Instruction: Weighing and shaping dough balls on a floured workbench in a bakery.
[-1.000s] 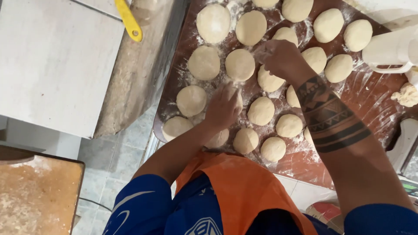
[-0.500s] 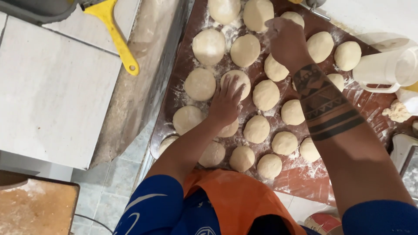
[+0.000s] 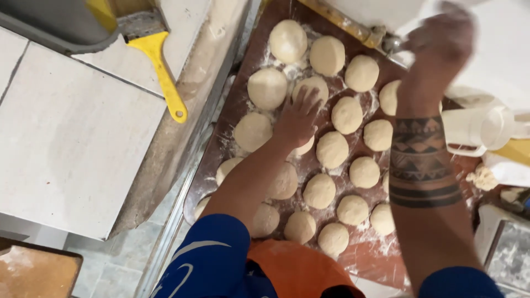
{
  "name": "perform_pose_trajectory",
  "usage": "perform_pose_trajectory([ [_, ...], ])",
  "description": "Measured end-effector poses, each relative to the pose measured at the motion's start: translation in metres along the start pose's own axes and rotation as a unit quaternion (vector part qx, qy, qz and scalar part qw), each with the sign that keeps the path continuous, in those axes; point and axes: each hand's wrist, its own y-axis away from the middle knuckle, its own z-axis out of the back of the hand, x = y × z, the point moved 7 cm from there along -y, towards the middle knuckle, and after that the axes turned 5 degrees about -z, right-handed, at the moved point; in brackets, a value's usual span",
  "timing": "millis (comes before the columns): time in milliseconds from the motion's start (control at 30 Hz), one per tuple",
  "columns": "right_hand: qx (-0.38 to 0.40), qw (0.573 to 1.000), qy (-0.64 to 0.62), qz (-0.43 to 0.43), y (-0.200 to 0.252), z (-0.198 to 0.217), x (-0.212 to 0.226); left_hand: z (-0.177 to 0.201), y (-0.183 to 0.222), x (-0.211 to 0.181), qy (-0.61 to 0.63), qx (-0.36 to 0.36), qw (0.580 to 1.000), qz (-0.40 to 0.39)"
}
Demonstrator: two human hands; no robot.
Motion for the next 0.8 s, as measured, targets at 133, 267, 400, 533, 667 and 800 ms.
perform_pose_trajectory([
  [133, -0.136, 0.954, -0.115, -0.242, 0.012, -0.015, -0.059, 0.004, 0.008, -0.006, 0.008, 0.028, 0.999, 0.021],
  [267, 0.282, 0.909, 0.153, -0.267, 0.073, -0.068, -0.089, 0.018, 0.013, -0.004, 0.026, -0.093, 0.995, 0.012],
  [400, 0.075, 0.954, 0.066, -0.284, 0.100, 0.007, -0.155, -0.001, 0.013, -0.002, 0.041, -0.186, 0.982, 0.017],
  [533, -0.005, 0.979, -0.002, -0.202, 0.082, 0.033, -0.104, 0.011, 0.003, -0.004, 0.029, -0.172, 0.985, 0.007],
  [667, -0.023, 0.992, -0.031, -0.120, 0.076, 0.033, -0.046, -0.001, 0.001, -0.009, -0.006, -0.157, 0.987, 0.015],
  [800, 0.359, 0.866, 0.246, -0.246, 0.122, -0.020, -0.075, -0.006, 0.028, -0.013, -0.021, -0.212, 0.977, -0.008],
])
